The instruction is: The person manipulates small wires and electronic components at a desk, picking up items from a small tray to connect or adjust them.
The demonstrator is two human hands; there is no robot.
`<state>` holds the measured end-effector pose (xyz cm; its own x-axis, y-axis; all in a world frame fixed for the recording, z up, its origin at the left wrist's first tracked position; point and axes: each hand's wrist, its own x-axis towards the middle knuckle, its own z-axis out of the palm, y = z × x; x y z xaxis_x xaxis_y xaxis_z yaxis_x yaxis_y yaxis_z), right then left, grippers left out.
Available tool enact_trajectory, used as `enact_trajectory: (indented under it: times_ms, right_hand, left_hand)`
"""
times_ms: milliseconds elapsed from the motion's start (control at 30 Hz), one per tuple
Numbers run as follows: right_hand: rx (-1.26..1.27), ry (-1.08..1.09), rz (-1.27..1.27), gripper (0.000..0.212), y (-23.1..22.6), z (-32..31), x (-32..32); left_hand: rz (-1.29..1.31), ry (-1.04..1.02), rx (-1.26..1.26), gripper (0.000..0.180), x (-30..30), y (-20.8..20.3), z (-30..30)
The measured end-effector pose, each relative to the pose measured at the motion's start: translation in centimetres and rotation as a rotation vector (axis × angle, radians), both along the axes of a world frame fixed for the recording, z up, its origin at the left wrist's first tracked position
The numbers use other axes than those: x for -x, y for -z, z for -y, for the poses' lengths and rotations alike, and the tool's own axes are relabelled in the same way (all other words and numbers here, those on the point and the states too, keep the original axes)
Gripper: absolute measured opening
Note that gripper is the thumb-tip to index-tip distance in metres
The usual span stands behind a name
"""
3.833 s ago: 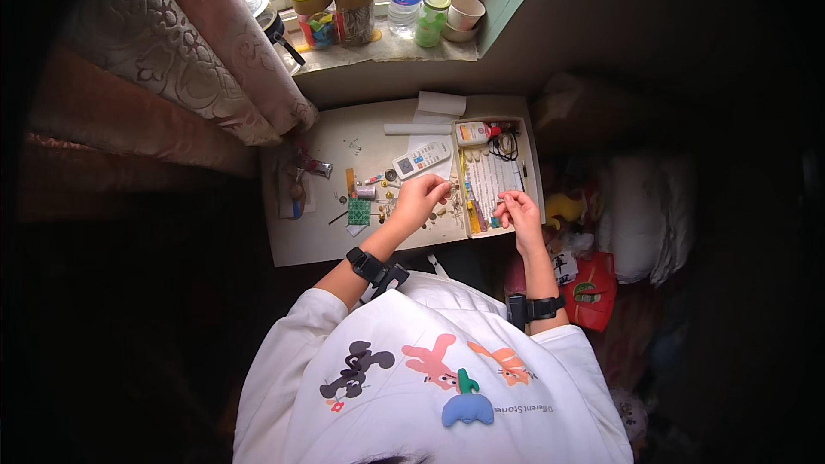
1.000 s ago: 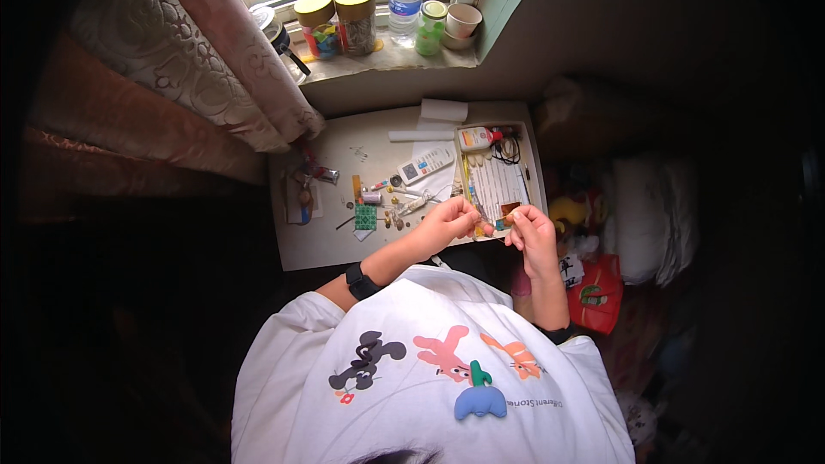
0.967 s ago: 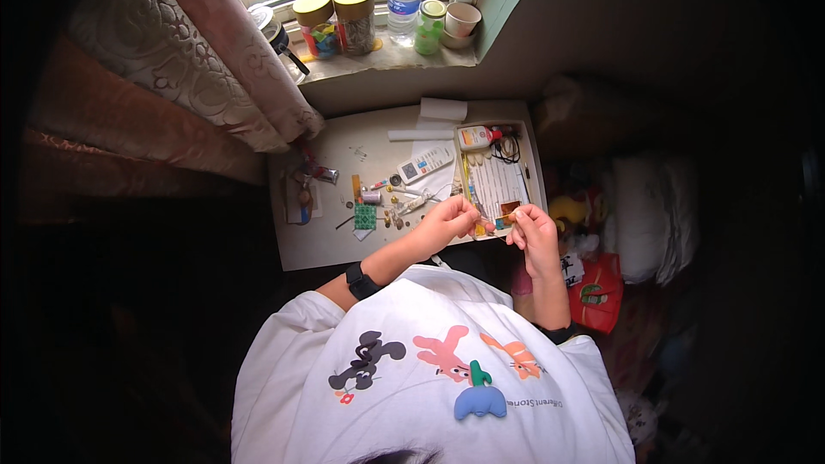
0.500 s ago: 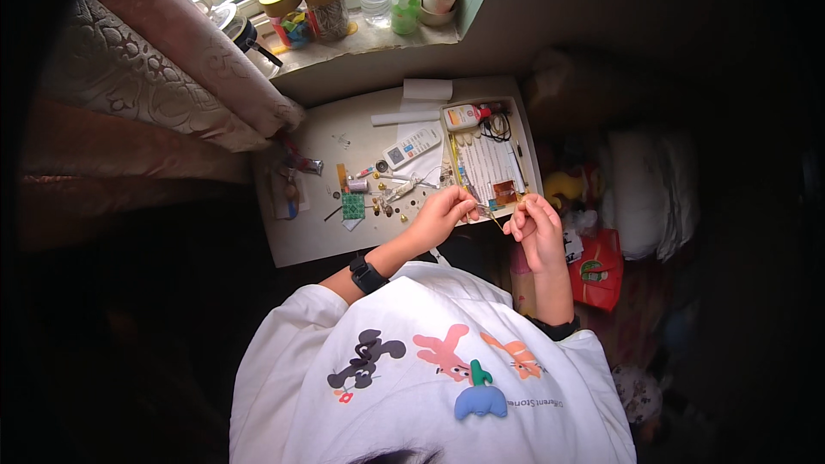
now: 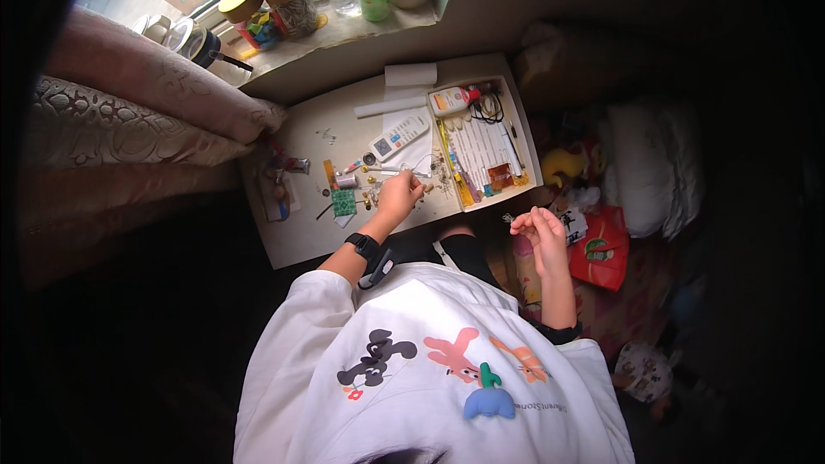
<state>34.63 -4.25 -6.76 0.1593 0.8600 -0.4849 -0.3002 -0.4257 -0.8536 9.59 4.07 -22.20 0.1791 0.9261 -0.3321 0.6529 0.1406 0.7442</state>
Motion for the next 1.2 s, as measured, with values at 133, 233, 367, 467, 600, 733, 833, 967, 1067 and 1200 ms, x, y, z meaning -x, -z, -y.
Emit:
enact_trajectory:
  times_ms: [133,233,367,467,600,733,833,967,1067,1200]
  right_hand:
    - [0.082,0.009,0.014,0.015,0.8,1.3,-0.6]
    - [0.105,0.009,0.032,0.014,0.8,2.0,-0.9]
    - [0.132,0.023,0.053,0.013,1.2,3.0,-2.0]
    - [0.154,0.057,0.052,0.012,1.5,3.5,-2.3]
    - [0.18,0.085,0.042,0.012,1.7,3.8,-2.6]
    - [0.181,0.064,0.038,0.011,2.0,3.4,-2.3]
    - [0.178,0.033,0.049,0.01,2.1,2.8,-1.9]
    - [0.156,-0.009,0.049,0.009,2.5,2.3,-1.4]
    - [0.154,-0.037,0.061,0.009,2.6,2.3,-1.3]
    - [0.156,-0.037,0.06,0.008,2.7,2.3,-1.3]
  left_hand:
    - [-0.127,0.307,-0.371,0.006,-2.3,3.7,-0.3]
    - [-0.235,0.355,-0.44,0.004,-4.1,6.9,-0.4]
    - [-0.238,0.325,-0.399,0.017,-5.6,6.8,0.0]
    - [-0.326,0.237,-0.388,0.03,-6.1,6.2,0.3]
    - [-0.319,0.166,-0.366,0.023,-6.6,6.1,0.4]
    - [-0.285,0.123,-0.367,0.011,-6.1,7.1,0.5]
    - [-0.243,0.112,-0.368,0.008,-5.6,6.7,0.4]
    - [-0.109,0.013,-0.32,0.008,-4.7,7.1,-0.1]
    - [-0.113,-0.119,-0.263,0.009,-3.5,7.1,-1.1]
    - [-0.272,-0.161,-0.516,0.011,-2.8,5.7,-1.8]
